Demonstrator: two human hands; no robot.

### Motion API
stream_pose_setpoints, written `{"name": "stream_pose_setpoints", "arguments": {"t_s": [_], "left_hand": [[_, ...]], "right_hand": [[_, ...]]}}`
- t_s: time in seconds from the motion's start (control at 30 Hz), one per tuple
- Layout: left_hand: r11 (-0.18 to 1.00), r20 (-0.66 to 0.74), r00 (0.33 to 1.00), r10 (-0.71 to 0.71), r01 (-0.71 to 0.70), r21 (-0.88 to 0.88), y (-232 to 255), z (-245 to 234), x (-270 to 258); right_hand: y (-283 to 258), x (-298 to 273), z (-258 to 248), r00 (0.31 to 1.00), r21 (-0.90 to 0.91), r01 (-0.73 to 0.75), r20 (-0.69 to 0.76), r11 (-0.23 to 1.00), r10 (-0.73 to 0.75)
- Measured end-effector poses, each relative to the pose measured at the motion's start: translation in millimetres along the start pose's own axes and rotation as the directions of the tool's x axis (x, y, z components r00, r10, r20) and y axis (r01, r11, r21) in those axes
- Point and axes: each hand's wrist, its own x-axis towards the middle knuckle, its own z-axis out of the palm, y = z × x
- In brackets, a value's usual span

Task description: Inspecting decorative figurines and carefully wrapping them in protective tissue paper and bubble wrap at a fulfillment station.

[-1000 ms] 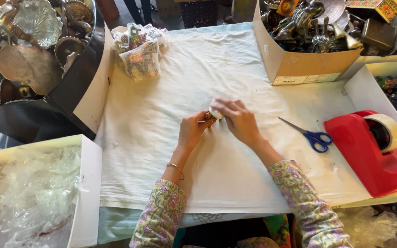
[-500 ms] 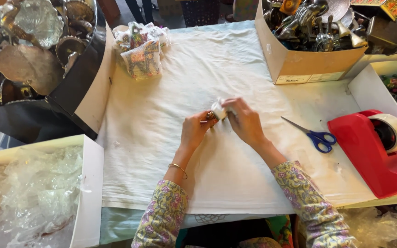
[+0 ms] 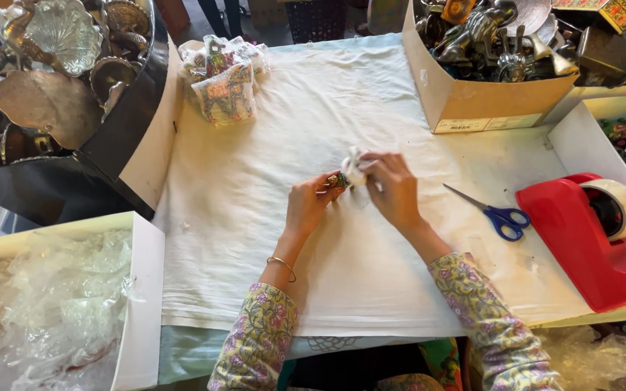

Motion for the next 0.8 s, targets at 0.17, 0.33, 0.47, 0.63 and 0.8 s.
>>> {"name": "stream_pose_setpoints", "arguments": {"t_s": [0.17, 0.33, 0.47, 0.63, 0.8], "left_hand": [[0.999, -0.004, 0.999, -0.04, 0.04, 0.035, 10, -4, -2], [0.996, -0.02, 1.0, -0.003, 0.005, 0.094, 14, -6, -3], [0.995, -0.037, 0.999, -0.018, 0.022, 0.099, 14, -6, 1], [0.996, -0.025, 1.0, -0.014, 0.016, 0.084, 11, -5, -2], [0.995, -0.046, 0.999, -0.012, 0.016, 0.094, 16, -6, -3]], "right_hand": [[24, -11, 12, 0.984, 0.045, -0.065, 0.171, 0.997, 0.056], [25, -14, 10, 0.963, -0.01, -0.091, 0.255, 0.996, 0.09], [-3, 0, 3, 0.997, 0.043, -0.015, 0.071, 0.999, 0.012], [9, -3, 8, 0.991, 0.082, -0.002, 0.136, 0.997, -0.009], [41, -19, 14, 0.965, 0.008, -0.057, 0.255, 0.998, 0.053]]}}
